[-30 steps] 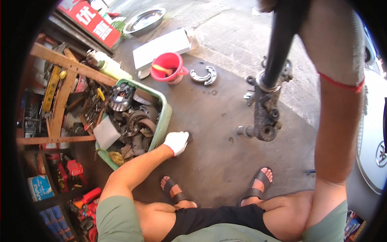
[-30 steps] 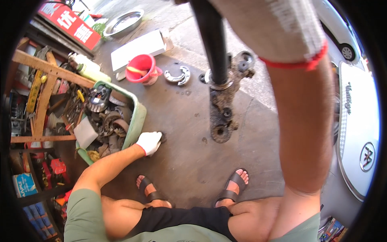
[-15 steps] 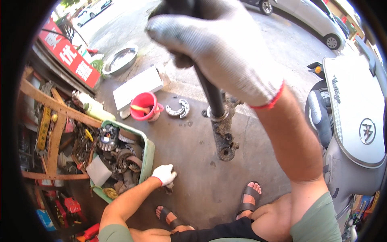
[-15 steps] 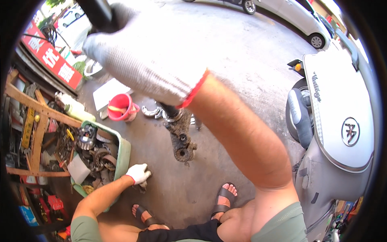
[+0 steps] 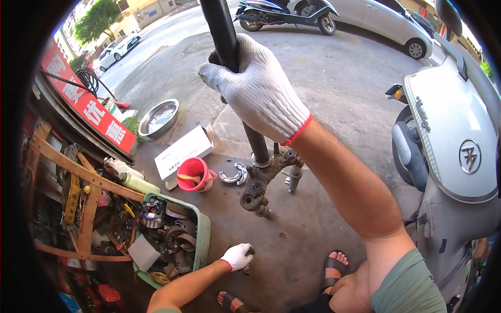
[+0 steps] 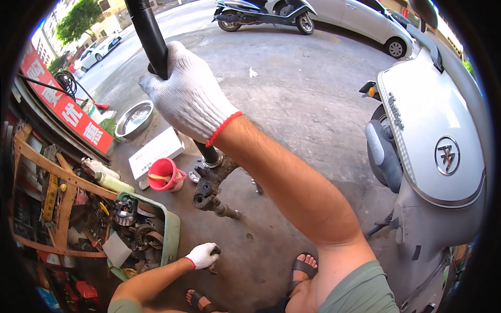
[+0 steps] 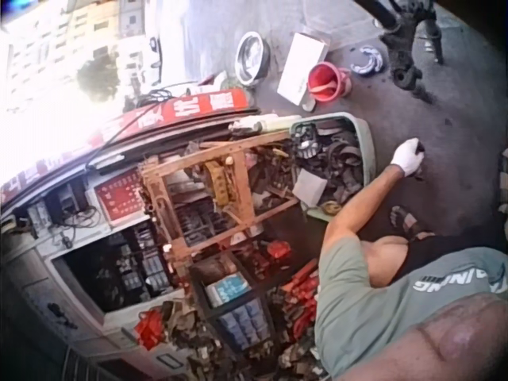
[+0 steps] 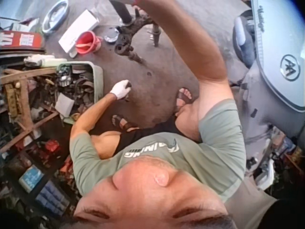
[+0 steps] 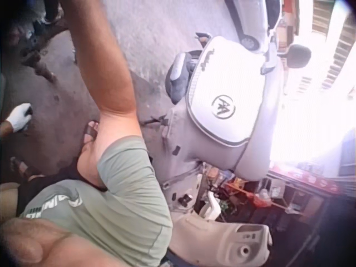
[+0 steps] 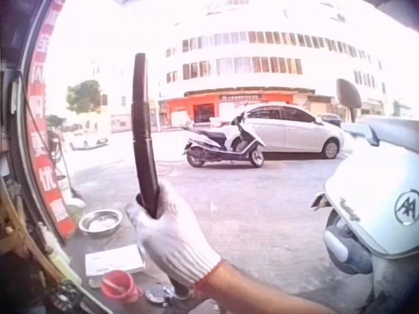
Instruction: The person wipes the metal tubes and lower components of a motorcycle front fork assembly using a cloth, moving the cloth along the surfaces and around the joints.
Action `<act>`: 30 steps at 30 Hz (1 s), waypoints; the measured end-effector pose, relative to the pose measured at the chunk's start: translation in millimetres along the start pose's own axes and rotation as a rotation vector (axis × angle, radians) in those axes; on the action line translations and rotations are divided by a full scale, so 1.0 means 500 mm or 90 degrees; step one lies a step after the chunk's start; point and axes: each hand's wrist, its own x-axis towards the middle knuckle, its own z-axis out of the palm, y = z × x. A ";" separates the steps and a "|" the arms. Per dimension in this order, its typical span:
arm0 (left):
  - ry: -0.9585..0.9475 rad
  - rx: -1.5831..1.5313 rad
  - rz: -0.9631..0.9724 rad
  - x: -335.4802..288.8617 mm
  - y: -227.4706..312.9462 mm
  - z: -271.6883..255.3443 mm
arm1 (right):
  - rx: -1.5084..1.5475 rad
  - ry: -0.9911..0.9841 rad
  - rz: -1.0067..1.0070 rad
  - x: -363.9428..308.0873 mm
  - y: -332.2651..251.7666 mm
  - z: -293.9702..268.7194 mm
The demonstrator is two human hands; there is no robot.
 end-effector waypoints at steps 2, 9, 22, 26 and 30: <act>0.022 -0.004 0.015 0.000 -0.005 0.006 | -0.031 0.008 0.000 0.007 0.002 0.000; 0.066 0.103 0.093 -0.011 0.007 0.001 | -0.031 0.028 -0.016 0.026 0.028 0.008; 0.006 0.370 0.166 -0.025 -0.011 0.011 | 0.014 0.003 -0.008 0.029 0.038 0.010; 0.022 0.363 0.149 -0.031 0.006 -0.001 | 0.002 -0.004 0.014 0.029 0.037 0.005; 0.138 0.288 0.155 -0.033 0.027 -0.016 | 0.014 -0.011 -0.006 0.030 0.039 0.003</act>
